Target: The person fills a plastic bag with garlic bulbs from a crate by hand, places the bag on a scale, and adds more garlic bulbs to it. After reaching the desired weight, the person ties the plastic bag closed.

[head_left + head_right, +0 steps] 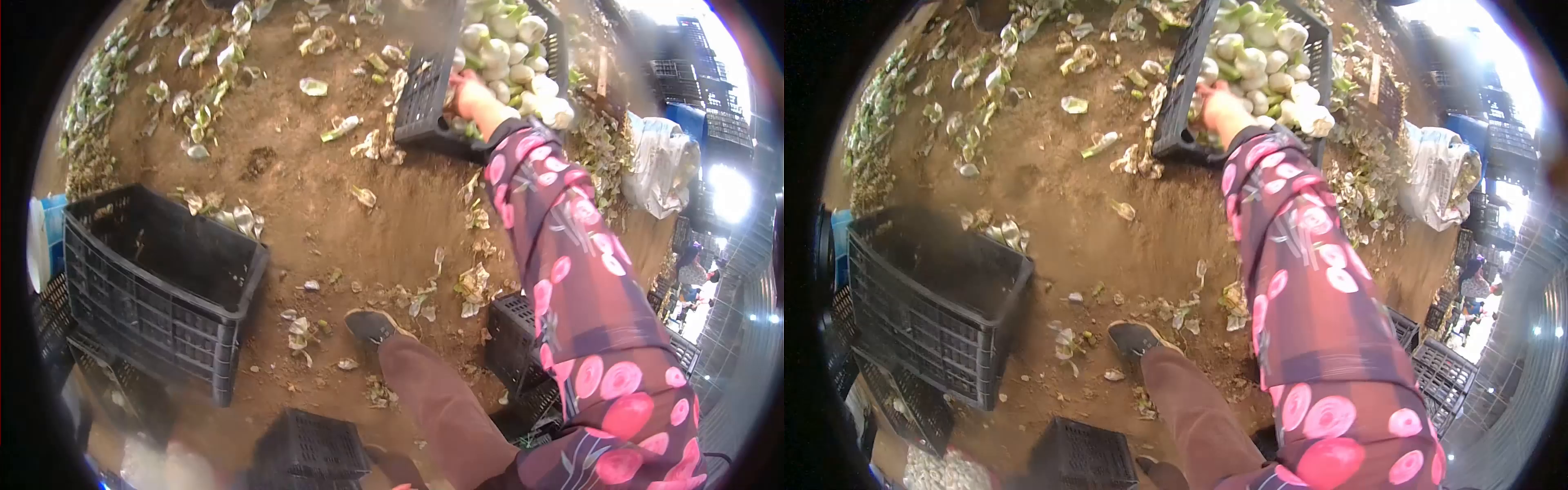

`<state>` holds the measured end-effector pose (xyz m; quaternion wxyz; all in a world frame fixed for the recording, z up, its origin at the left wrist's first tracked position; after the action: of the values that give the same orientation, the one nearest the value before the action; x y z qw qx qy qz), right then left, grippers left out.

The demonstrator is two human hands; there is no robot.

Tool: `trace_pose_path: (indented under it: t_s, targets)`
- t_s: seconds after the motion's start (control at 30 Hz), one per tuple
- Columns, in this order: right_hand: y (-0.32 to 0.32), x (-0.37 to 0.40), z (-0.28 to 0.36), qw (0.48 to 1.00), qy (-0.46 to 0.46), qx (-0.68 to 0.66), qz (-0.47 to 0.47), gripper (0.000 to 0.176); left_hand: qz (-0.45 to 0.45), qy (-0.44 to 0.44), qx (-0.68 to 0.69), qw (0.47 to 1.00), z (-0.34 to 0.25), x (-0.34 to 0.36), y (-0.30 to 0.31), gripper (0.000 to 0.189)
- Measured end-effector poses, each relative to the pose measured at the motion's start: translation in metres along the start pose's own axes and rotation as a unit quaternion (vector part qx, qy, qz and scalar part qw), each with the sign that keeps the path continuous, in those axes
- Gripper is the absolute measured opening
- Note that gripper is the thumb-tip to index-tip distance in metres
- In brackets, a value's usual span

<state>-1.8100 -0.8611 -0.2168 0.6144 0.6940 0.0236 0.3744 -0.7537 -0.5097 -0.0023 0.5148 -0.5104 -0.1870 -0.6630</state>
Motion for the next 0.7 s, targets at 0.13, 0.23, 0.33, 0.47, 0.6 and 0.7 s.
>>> trace_pose_path:
  t_s: [0.13,0.23,0.33,0.47,0.6,0.7]
  targets:
    - [0.048,0.063,0.026,0.983,0.146,-0.104,-0.047,0.082,0.019,-0.014,-0.027,0.999,-0.028,0.025,-0.059,0.042]
    - [0.044,0.081,0.040,0.997,0.064,-0.038,0.015,0.073,0.040,-0.051,-0.055,0.996,-0.071,0.026,-0.095,0.040]
    - [0.037,0.072,0.044,0.994,0.094,-0.057,-0.006,0.054,0.051,-0.077,-0.087,0.992,-0.105,0.027,-0.116,0.037]
    - [0.040,0.070,0.047,0.988,0.125,-0.032,-0.080,0.035,0.054,-0.092,-0.121,0.987,-0.132,0.036,-0.142,0.034]
    - [0.060,0.091,0.048,0.974,0.161,-0.055,-0.150,0.026,0.060,-0.111,-0.161,0.979,-0.164,0.046,-0.168,0.032]
    - [0.094,0.110,0.005,0.874,0.088,-0.437,-0.195,0.030,0.072,-0.159,-0.192,0.966,-0.199,0.046,-0.188,0.030]
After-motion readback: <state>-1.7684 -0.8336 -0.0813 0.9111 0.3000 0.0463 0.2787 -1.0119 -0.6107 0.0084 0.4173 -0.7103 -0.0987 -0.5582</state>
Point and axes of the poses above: each hand's wrist, its own x-axis away from the middle knuckle, its own y-axis out of the back of the hand, z = x × y, the point moved 9 cm from there along -x, towards the middle knuckle, and after that the axes turned 12 degrees about -x, right-handed, at the moved point
